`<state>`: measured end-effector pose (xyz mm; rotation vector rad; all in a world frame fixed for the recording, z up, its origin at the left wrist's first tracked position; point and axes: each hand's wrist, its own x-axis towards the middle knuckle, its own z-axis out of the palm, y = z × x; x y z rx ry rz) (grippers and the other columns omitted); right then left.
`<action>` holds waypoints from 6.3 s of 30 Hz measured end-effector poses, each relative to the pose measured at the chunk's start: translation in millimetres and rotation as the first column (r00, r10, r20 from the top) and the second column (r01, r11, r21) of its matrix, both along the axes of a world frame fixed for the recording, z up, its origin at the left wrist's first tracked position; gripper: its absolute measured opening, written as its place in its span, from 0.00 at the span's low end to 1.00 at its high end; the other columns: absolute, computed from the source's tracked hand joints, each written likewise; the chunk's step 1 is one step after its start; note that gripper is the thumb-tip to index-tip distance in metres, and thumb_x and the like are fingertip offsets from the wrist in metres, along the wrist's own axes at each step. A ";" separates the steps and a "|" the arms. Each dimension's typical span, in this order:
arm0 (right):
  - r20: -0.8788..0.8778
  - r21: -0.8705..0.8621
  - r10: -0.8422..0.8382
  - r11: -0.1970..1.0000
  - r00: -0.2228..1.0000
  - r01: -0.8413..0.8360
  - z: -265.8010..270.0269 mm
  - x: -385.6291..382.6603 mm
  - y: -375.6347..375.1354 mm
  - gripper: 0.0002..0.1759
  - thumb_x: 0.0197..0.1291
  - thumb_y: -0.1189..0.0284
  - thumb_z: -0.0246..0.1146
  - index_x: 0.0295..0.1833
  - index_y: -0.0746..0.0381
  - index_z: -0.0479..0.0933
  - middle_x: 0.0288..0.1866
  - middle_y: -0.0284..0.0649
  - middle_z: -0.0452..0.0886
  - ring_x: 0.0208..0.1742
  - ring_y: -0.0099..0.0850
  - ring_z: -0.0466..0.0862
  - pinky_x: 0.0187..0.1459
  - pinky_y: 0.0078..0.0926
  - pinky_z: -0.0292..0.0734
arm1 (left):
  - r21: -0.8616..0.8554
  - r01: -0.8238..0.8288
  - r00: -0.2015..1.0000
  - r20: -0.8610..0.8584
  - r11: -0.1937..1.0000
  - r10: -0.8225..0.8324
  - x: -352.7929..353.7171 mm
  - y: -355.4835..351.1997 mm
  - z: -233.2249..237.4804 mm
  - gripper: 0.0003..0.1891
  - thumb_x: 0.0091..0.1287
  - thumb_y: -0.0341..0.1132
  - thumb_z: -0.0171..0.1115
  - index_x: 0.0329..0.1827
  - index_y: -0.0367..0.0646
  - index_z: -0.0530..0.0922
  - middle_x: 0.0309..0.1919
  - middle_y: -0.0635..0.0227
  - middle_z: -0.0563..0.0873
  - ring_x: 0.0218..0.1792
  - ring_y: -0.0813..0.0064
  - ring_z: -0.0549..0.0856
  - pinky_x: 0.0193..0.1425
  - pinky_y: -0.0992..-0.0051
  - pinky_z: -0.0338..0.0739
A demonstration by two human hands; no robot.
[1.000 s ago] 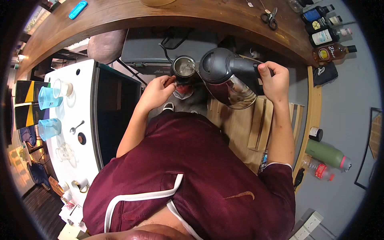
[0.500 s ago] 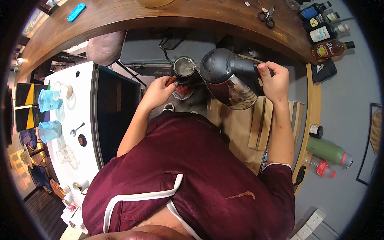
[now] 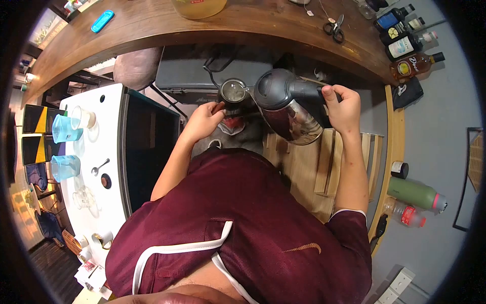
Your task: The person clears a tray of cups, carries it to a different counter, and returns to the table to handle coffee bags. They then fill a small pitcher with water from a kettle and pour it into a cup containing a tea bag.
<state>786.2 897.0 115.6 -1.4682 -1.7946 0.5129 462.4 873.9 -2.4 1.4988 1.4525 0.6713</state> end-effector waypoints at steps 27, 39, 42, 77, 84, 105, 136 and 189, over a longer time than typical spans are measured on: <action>0.065 -0.114 -0.048 0.992 0.997 0.055 2.9 5.7 0.8 0.36 0.60 0.42 0.61 0.23 0.69 0.74 0.14 0.33 0.67 0.22 0.21 0.66 0.27 0.25 0.64 | 0.043 -0.075 0.994 0.088 0.996 0.071 11.9 0.2 -54.7 0.16 0.61 0.39 0.59 0.30 0.29 0.75 0.23 0.50 0.80 0.28 0.61 0.83 0.39 0.66 0.75; 0.120 -0.130 -0.104 0.984 0.987 0.120 -3.6 7.7 1.1 0.37 0.57 0.38 0.60 0.25 0.66 0.79 0.14 0.34 0.71 0.20 0.22 0.71 0.26 0.25 0.67 | -0.011 -0.009 0.999 0.034 1.000 0.010 15.3 1.1 -27.9 0.14 0.63 0.37 0.59 0.35 0.31 0.76 0.21 0.60 0.76 0.26 0.77 0.74 0.34 0.71 0.70; 0.136 -0.136 -0.126 0.980 0.983 0.145 -2.9 6.9 0.2 0.36 0.58 0.38 0.60 0.26 0.66 0.80 0.14 0.35 0.72 0.21 0.22 0.72 0.26 0.26 0.67 | 0.000 -0.024 0.999 0.042 1.000 0.024 15.1 0.9 -34.3 0.14 0.62 0.37 0.59 0.33 0.31 0.75 0.20 0.60 0.75 0.25 0.76 0.73 0.33 0.70 0.70; 0.061 -0.041 -0.097 0.994 0.993 0.100 -12.0 10.6 -3.3 0.33 0.66 0.45 0.56 0.20 0.63 0.67 0.18 0.22 0.61 0.23 0.15 0.58 0.24 0.19 0.51 | 0.013 0.011 0.998 0.055 1.000 -0.012 24.9 5.8 -22.4 0.15 0.63 0.38 0.59 0.31 0.31 0.74 0.18 0.62 0.73 0.24 0.77 0.72 0.32 0.70 0.69; 0.038 -0.037 -0.153 0.987 0.987 0.155 -16.0 16.4 -6.6 0.36 0.60 0.42 0.60 0.29 0.71 0.80 0.15 0.38 0.71 0.22 0.23 0.70 0.27 0.27 0.67 | 0.005 0.030 0.997 0.072 1.000 -0.031 28.0 10.3 -23.0 0.14 0.62 0.37 0.59 0.29 0.32 0.73 0.18 0.65 0.72 0.23 0.78 0.71 0.30 0.70 0.67; -0.407 -0.173 -0.572 0.814 0.713 0.554 -46.8 45.8 -103.0 0.35 0.65 0.42 0.55 0.23 0.65 0.75 0.14 0.27 0.67 0.18 0.16 0.66 0.21 0.16 0.58 | -0.011 0.348 0.928 0.147 0.937 -0.343 86.7 41.1 -18.0 0.15 0.64 0.37 0.59 0.39 0.29 0.77 0.24 0.65 0.78 0.28 0.78 0.76 0.34 0.73 0.71; -0.699 -0.057 -0.664 0.420 0.264 0.906 -205.8 110.6 -53.3 0.30 0.68 0.53 0.54 0.24 0.69 0.76 0.18 0.32 0.73 0.19 0.22 0.72 0.20 0.21 0.67 | -0.132 0.219 0.961 0.198 0.967 -0.191 69.6 34.6 2.8 0.08 0.66 0.34 0.58 0.37 0.37 0.75 0.23 0.79 0.70 0.22 0.88 0.66 0.25 0.83 0.60; -0.310 0.673 -0.397 0.550 0.864 0.495 -136.5 25.6 -14.8 0.02 0.59 0.80 0.60 0.34 0.67 0.77 0.31 0.42 0.81 0.34 0.38 0.79 0.40 0.32 0.73 | -0.182 -0.100 0.949 0.279 0.978 0.149 52.1 -9.5 9.2 0.08 0.66 0.33 0.59 0.31 0.41 0.72 0.21 0.80 0.68 0.21 0.89 0.64 0.24 0.82 0.57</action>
